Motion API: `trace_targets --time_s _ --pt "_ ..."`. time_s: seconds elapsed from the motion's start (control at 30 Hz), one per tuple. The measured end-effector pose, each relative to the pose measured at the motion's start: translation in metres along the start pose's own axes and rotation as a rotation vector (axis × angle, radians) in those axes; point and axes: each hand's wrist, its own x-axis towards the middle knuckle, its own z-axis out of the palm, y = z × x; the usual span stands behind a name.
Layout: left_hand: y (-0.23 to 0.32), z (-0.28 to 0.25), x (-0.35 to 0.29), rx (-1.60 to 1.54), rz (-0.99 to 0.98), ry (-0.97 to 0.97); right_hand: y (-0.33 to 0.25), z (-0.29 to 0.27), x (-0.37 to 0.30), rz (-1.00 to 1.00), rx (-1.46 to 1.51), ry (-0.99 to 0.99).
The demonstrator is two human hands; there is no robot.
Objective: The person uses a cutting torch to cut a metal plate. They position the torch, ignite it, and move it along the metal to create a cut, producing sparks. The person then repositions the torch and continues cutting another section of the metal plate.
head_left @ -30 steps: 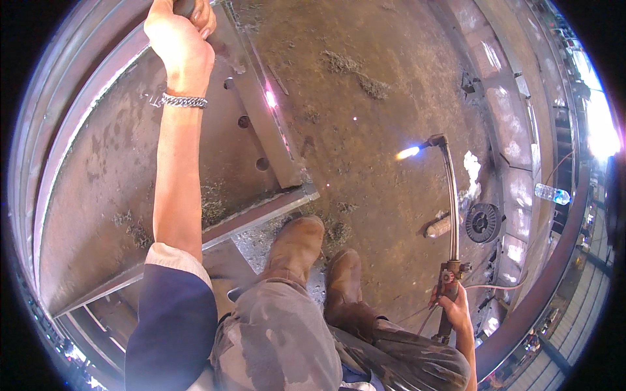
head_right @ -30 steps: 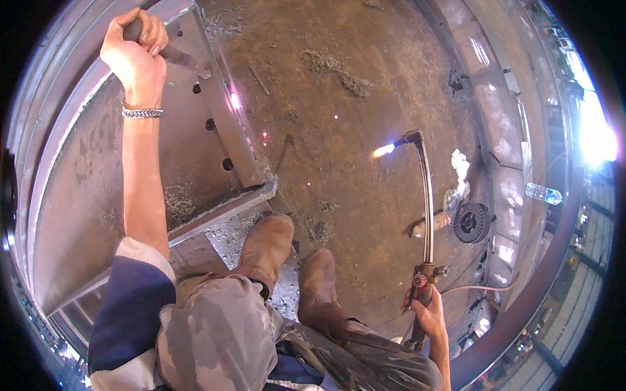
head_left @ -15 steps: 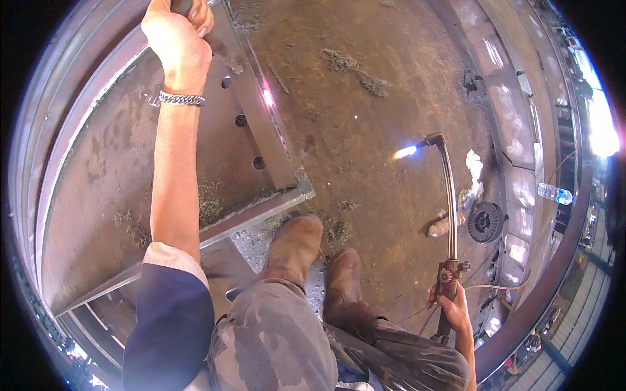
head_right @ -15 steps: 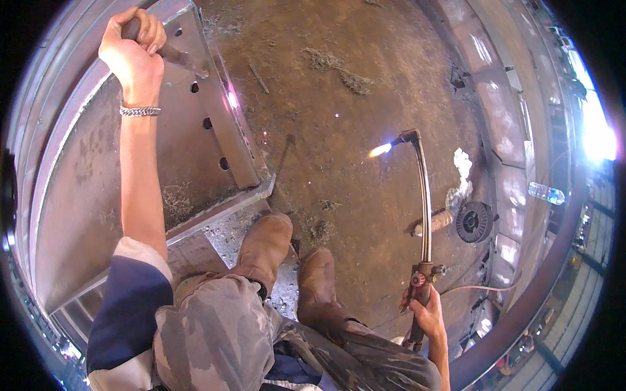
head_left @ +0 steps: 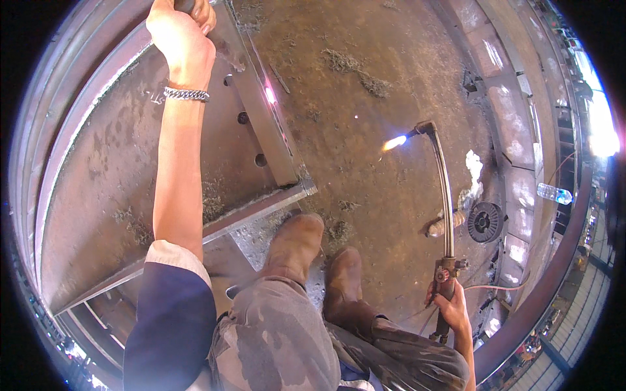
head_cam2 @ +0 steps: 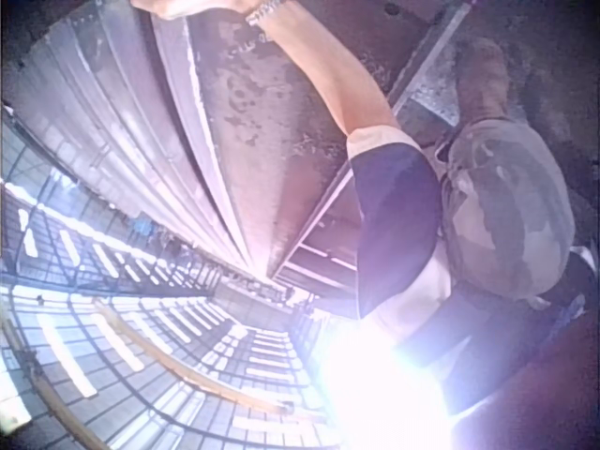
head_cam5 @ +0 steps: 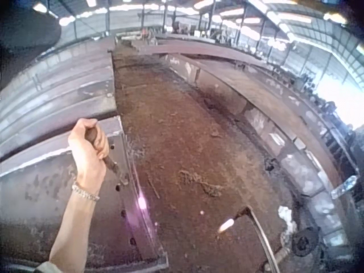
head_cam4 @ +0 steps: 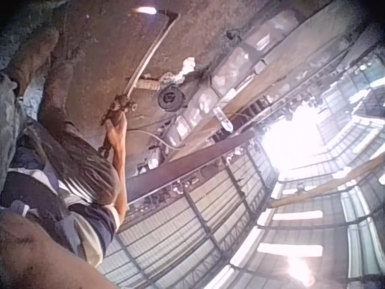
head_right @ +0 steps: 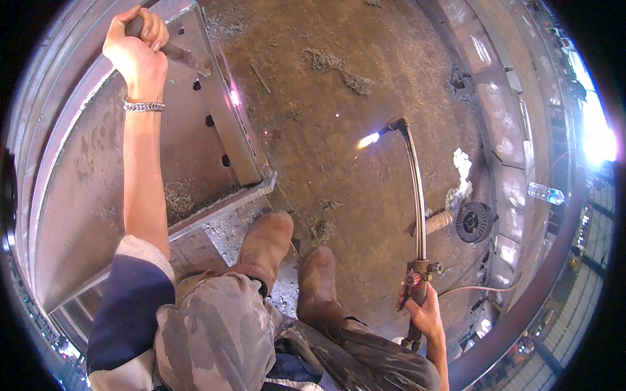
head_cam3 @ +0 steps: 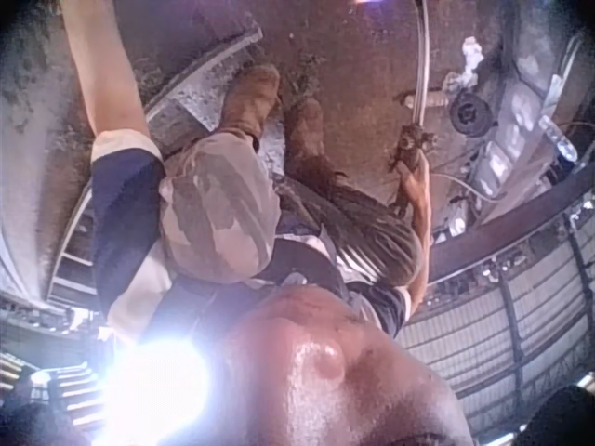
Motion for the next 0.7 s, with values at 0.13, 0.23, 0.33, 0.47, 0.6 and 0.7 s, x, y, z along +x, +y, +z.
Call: trace_targets --time_s 0.13,0.23,0.33,0.47,0.6,0.7 --pt "-0.009 -0.016 0.018 -0.547 -0.24 -0.296 0.001 0.002 -0.002 -0.019 -0.025 -0.016" --pt "-0.002 -0.007 0.012 -0.33 -0.189 -0.205 0.002 0.002 -0.003 -0.039 -0.039 -0.044" --pt "0.01 0.015 -0.007 0.139 -0.015 0.002 0.003 0.002 -0.006 -0.033 -0.043 -0.054" --pt "0.021 0.037 -0.017 0.16 0.046 0.011 0.003 0.005 -0.01 -0.037 -0.008 -0.054" --pt "0.025 0.034 -0.015 0.126 -0.039 -0.046 0.003 0.005 -0.011 -0.067 -0.05 -0.057" --pt "0.025 0.031 -0.014 0.184 -0.033 -0.05 0.003 0.005 -0.011 -0.043 -0.038 -0.048"
